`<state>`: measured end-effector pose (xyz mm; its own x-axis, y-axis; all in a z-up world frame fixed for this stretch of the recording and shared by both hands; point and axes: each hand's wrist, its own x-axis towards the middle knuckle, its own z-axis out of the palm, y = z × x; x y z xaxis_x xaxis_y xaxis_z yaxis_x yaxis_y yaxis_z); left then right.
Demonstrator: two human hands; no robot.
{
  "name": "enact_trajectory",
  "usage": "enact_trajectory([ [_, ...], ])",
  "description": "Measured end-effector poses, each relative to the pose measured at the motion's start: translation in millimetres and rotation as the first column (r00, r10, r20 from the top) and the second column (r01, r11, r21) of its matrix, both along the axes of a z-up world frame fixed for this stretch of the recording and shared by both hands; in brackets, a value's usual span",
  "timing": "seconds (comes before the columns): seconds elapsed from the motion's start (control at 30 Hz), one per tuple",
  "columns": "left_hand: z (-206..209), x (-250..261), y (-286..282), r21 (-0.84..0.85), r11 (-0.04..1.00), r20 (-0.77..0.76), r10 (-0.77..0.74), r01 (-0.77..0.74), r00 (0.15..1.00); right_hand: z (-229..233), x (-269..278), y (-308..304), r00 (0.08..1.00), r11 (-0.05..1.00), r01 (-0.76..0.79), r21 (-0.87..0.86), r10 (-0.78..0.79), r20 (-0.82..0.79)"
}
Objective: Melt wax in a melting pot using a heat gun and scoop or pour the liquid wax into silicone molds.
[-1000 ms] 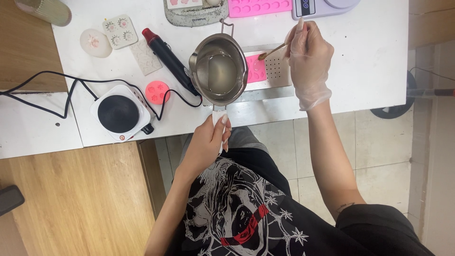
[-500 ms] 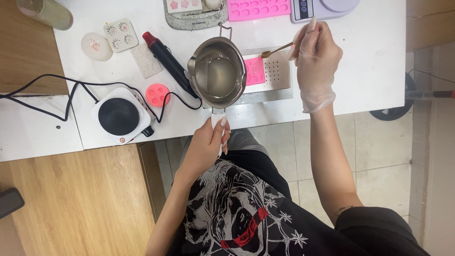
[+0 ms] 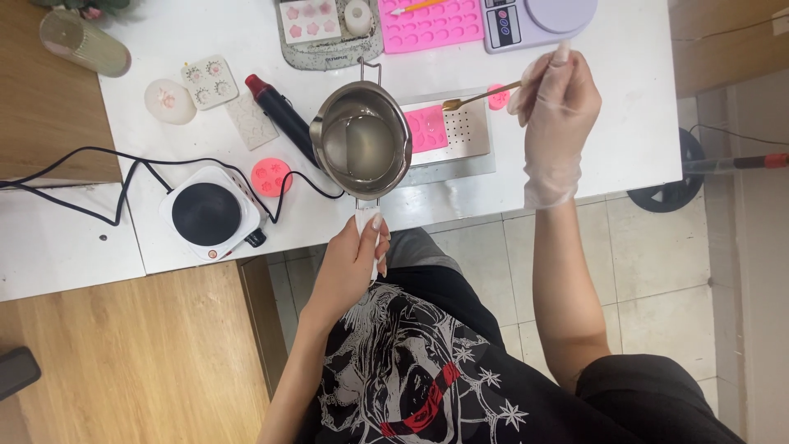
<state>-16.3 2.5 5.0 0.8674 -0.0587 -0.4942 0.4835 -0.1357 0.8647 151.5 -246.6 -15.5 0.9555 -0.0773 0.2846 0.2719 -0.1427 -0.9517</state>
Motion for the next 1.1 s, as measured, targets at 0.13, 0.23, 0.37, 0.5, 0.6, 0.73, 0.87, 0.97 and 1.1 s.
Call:
enact_trajectory([
  [0.13, -3.6, -13.8, -1.8, -0.015, 1.000, 0.020, 0.004, -0.004, 1.000, 20.8, -31.5, 16.2, 0.991, 0.966, 0.082, 0.245, -0.053, -0.123],
  [0.23, -9.1, -27.1, -3.0, -0.059, 0.998, 0.000, 0.024, -0.024, 1.000, 26.3, -67.1, 35.0, 0.964, 0.947, 0.142, 0.287, -0.066, -0.256],
  [0.37, -17.0, -48.8, -3.3, -0.178, 0.981, -0.021, 0.069, -0.072, 0.997, 18.8, -114.1, 55.4, 0.941, 0.948, 0.150, 0.279, -0.050, -0.335],
  [0.5, -16.6, -61.9, -3.9, -0.223, 0.968, -0.004, 0.117, -0.115, 0.993, -0.7, -141.8, 60.3, 0.964, 0.944, 0.128, 0.303, -0.046, -0.264],
  [0.6, -14.6, -71.8, -10.1, -0.220, 0.966, 0.034, 0.145, -0.134, 0.989, -3.4, -148.2, 59.0, 0.982, 0.951, 0.078, 0.300, -0.021, -0.187],
  [0.73, -10.3, -71.0, -17.8, -0.223, 0.956, 0.054, 0.208, -0.191, 0.977, -8.2, -140.6, 57.5, 0.989, 0.960, 0.011, 0.279, 0.031, -0.144],
  [0.87, -11.0, -72.0, -27.6, -0.230, 0.939, 0.053, 0.273, -0.254, 0.961, -16.0, -133.8, 46.8, 0.989, 0.957, -0.044, 0.285, 0.082, -0.124],
  [0.97, -6.5, -72.7, -32.7, -0.182, 0.951, 0.070, 0.267, -0.250, 0.961, -17.5, -133.5, 38.1, 0.992, 0.953, -0.066, 0.295, 0.095, -0.086],
  [1.1, 2.3, -69.5, -36.9, -0.112, 0.970, 0.065, 0.224, -0.216, 0.973, -14.0, -135.5, 30.6, 0.996, 0.948, -0.028, 0.318, 0.053, -0.070],
])
